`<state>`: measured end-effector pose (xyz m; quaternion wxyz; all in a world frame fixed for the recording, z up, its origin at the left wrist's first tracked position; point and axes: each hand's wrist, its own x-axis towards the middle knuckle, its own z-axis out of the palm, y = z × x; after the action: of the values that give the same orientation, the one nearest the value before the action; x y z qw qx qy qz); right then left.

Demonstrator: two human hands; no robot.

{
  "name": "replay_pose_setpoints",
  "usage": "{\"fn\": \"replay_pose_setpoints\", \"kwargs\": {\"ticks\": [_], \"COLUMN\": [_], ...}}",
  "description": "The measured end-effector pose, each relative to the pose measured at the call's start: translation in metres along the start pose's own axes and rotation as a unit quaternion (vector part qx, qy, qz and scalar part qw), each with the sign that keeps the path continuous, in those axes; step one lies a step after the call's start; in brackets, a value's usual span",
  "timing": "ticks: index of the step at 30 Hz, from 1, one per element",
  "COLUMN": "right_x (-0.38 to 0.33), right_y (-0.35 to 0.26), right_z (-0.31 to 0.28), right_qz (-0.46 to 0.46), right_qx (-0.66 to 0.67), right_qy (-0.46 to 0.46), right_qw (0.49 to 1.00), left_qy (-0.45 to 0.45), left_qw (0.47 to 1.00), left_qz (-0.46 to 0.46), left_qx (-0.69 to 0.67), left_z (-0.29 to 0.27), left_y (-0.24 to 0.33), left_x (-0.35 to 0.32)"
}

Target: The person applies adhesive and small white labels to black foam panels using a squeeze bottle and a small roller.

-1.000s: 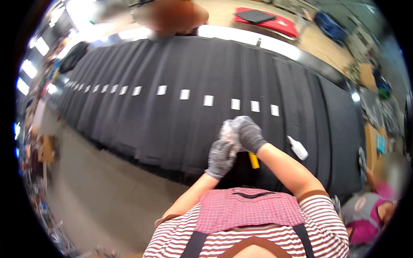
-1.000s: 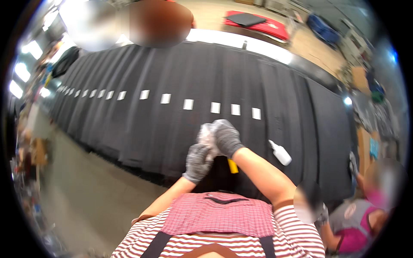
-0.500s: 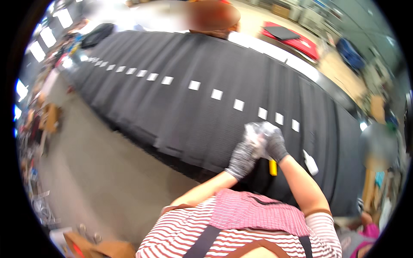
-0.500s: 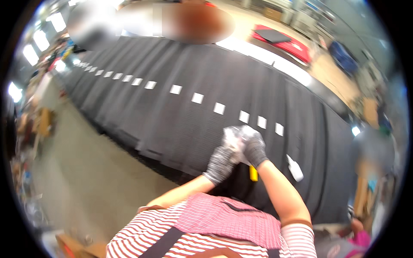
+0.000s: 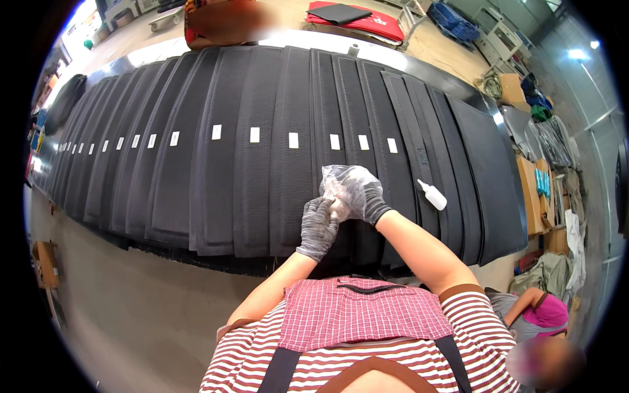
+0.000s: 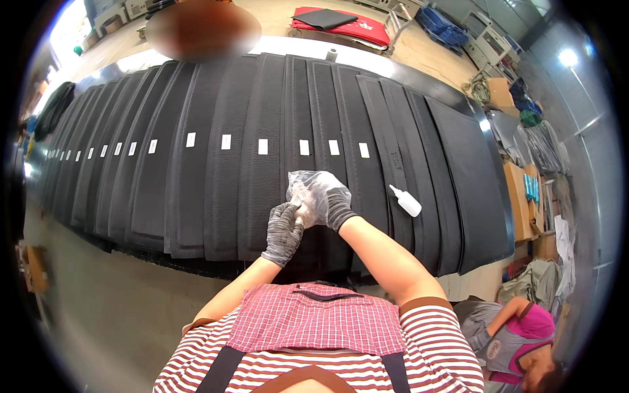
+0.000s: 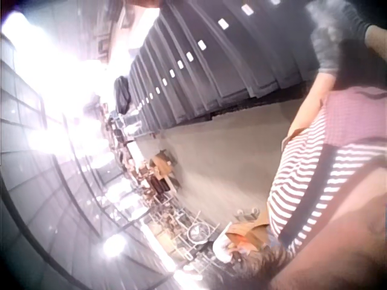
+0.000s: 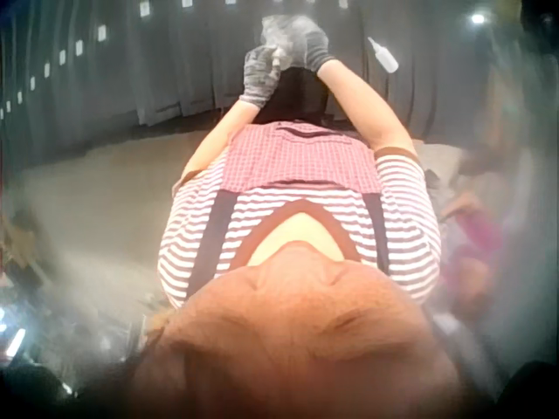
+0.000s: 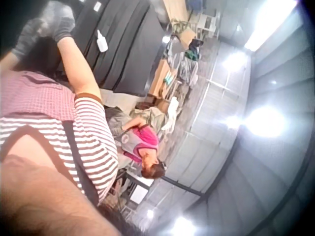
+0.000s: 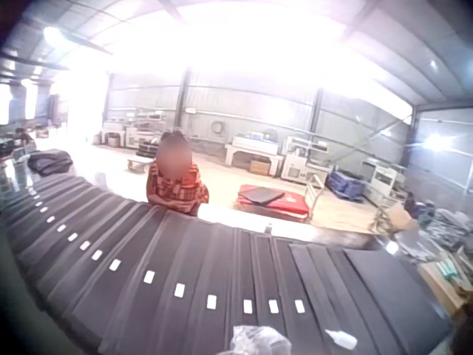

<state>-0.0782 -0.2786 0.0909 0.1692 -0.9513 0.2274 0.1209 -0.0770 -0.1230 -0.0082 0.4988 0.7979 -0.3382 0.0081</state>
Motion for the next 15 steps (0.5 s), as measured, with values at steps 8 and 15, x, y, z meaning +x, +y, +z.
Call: {"fn": "replay_pose_setpoints", "kwargs": {"ticks": [8, 15], "right_x": [0.03, 0.051], "right_y": [0.058, 0.066], "right_z": [0.045, 0.031], "right_qz": [-0.033, -0.149], "right_qx": [-0.006, -0.131], "right_qy": [0.041, -0.028], "right_qw": [0.999, 0.98], "left_qy": [-0.016, 0.019], "left_qw": [0.999, 0.996], "left_qz": [0.032, 0.01], "left_qx": [0.028, 0.092], "left_z": [0.002, 0.01], "left_y": [0.003, 0.002], "left_x": [0.002, 0.0]}}
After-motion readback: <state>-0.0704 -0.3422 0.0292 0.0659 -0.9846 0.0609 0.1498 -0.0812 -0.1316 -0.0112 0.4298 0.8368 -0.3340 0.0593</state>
